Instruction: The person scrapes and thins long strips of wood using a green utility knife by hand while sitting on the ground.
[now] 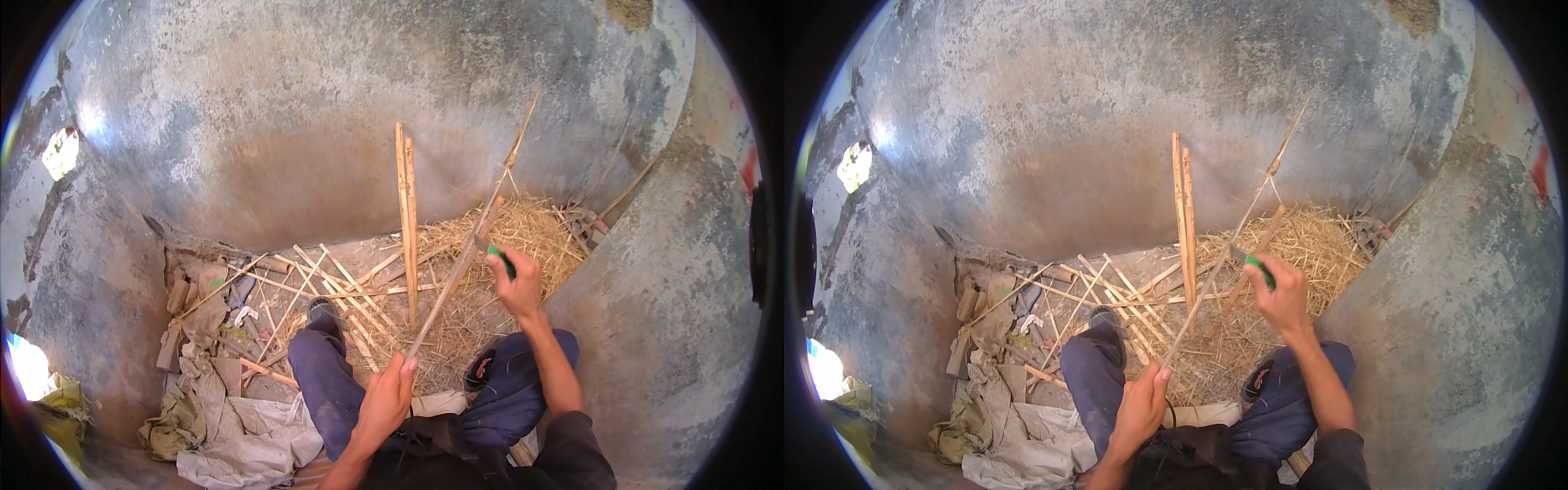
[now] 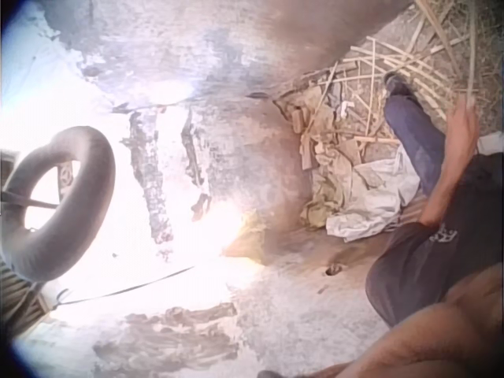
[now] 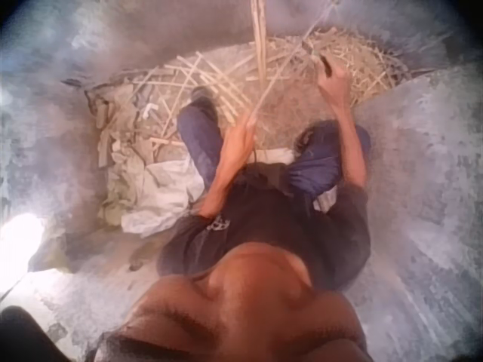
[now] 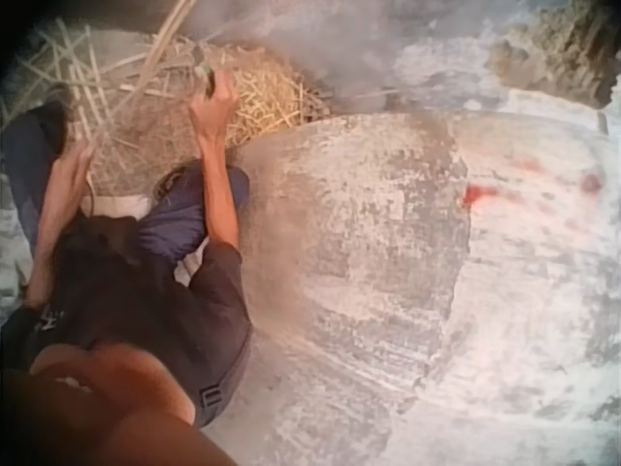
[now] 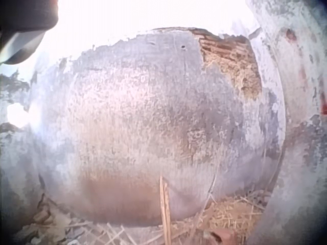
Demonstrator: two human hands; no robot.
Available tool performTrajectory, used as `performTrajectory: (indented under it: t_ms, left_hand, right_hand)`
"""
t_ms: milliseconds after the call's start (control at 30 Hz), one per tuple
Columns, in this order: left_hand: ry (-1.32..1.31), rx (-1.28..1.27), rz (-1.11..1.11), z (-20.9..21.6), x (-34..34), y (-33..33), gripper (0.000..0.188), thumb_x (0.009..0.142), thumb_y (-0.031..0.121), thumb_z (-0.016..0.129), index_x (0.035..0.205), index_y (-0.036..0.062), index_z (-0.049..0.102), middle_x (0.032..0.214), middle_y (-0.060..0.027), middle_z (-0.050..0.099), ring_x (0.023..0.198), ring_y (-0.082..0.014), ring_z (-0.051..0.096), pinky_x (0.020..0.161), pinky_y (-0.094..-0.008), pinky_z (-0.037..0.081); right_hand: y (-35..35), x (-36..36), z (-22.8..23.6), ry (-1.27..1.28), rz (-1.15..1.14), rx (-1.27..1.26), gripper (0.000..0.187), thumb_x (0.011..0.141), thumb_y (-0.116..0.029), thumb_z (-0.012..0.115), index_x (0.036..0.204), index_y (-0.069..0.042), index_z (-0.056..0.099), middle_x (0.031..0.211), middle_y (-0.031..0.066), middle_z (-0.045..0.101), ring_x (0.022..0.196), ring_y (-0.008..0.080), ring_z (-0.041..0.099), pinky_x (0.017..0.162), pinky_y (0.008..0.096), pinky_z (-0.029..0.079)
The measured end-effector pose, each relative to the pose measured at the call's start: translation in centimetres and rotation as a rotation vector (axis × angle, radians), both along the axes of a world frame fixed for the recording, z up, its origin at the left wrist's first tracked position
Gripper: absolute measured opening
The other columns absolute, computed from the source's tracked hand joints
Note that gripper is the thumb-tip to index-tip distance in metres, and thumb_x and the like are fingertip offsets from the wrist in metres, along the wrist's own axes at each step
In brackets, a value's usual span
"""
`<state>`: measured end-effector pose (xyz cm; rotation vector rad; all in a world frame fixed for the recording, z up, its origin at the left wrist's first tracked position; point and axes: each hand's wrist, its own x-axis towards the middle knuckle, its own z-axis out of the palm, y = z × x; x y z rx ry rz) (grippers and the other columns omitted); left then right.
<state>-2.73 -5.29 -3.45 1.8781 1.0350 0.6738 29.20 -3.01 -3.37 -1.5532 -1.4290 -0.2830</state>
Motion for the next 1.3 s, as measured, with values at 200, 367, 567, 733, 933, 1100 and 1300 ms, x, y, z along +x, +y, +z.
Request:
performTrajectory:
  t_ms: [200, 367, 567, 733, 933, 1100, 1300]
  left_hand:
    - [-0.229, -0.345, -0.074, -3.9, -1.8, 0.8, 0.045, 0.121, 0.035, 0.045, 0.092, 0.0032, 0.058, 0.066, -0.0009, 0.050, 0.057, -0.0142, 0.047, 0.054, -0.0348, 0.038]
    - [-0.351, -0.664, -0.141, -4.3, -2.3, 2.6, 0.048, 0.122, 0.040, 0.042, 0.092, 0.0062, 0.058, 0.070, 0.0064, 0.044, 0.059, -0.0052, 0.038, 0.054, -0.0248, 0.033]
    - [-0.276, -0.445, -0.130, -4.3, -2.9, 2.7, 0.048, 0.121, 0.037, 0.043, 0.091, 0.0039, 0.059, 0.069, 0.0043, 0.047, 0.062, -0.0073, 0.042, 0.057, -0.0272, 0.036]
    - [-0.075, -0.111, -0.082, -3.9, -3.3, 2.6, 0.041, 0.118, 0.029, 0.052, 0.090, -0.0002, 0.057, 0.069, -0.0054, 0.054, 0.064, -0.0129, 0.051, 0.060, -0.0335, 0.042]
    - [-0.067, 0.002, 0.008, -3.7, -3.7, 1.9, 0.032, 0.112, 0.024, 0.064, 0.094, -0.0010, 0.057, 0.070, -0.0231, 0.056, 0.060, -0.0413, 0.056, 0.058, -0.0453, 0.045]
    - [0.055, 0.166, 0.053, -4.6, -4.4, 1.9, 0.032, 0.107, 0.027, 0.072, 0.096, 0.0011, 0.059, 0.072, -0.0230, 0.062, 0.065, -0.0459, 0.064, 0.057, -0.0492, 0.046]
    - [0.078, 0.282, 0.111, -4.6, -4.7, 2.1, 0.032, 0.105, 0.028, 0.074, 0.093, 0.0029, 0.060, 0.071, -0.0215, 0.063, 0.067, -0.0463, 0.065, 0.058, -0.0510, 0.048]
  right_hand:
    - [1.1, 3.2, 1.9, 0.244, 0.019, -0.100, 0.034, 0.108, -0.035, 0.069, 0.103, -0.002, 0.075, 0.067, 0.0009, 0.059, 0.058, 0.0124, 0.049, 0.055, 0.0348, 0.035]
    - [0.6, 1.2, 0.6, 0.330, 0.099, -0.001, 0.031, 0.105, -0.033, 0.072, 0.108, -0.002, 0.073, 0.070, -0.0019, 0.057, 0.061, 0.0100, 0.048, 0.057, 0.0331, 0.037]
    - [1.4, 1.5, 4.2, 0.397, -0.017, 0.228, 0.037, 0.105, -0.032, 0.073, 0.127, -0.002, 0.068, 0.096, 0.0044, 0.068, 0.084, 0.0151, 0.064, 0.079, 0.0328, 0.053]
    - [3.4, 3.3, 7.4, 0.497, 0.065, 0.074, 0.062, 0.102, -0.042, 0.076, 0.144, 0.000, 0.062, 0.115, 0.0139, 0.075, 0.109, 0.0237, 0.073, 0.097, 0.0392, 0.057]
    - [6.0, 4.9, 6.5, 0.422, -0.134, -0.127, 0.072, 0.099, -0.048, 0.079, 0.145, 0.004, 0.062, 0.100, 0.0123, 0.080, 0.106, 0.0245, 0.077, 0.100, 0.0413, 0.055]
    - [6.9, 6.9, 4.6, 0.756, 0.158, -0.158, 0.060, 0.099, -0.046, 0.080, 0.132, 0.003, 0.073, 0.086, 0.0063, 0.077, 0.062, 0.0102, 0.058, 0.061, 0.0296, 0.047]
    - [6.4, 6.8, 5.6, 0.869, 0.375, -0.307, 0.044, 0.106, -0.035, 0.075, 0.128, 0.002, 0.074, 0.077, -0.0040, 0.064, 0.051, 0.0014, 0.037, 0.046, 0.0228, 0.026]
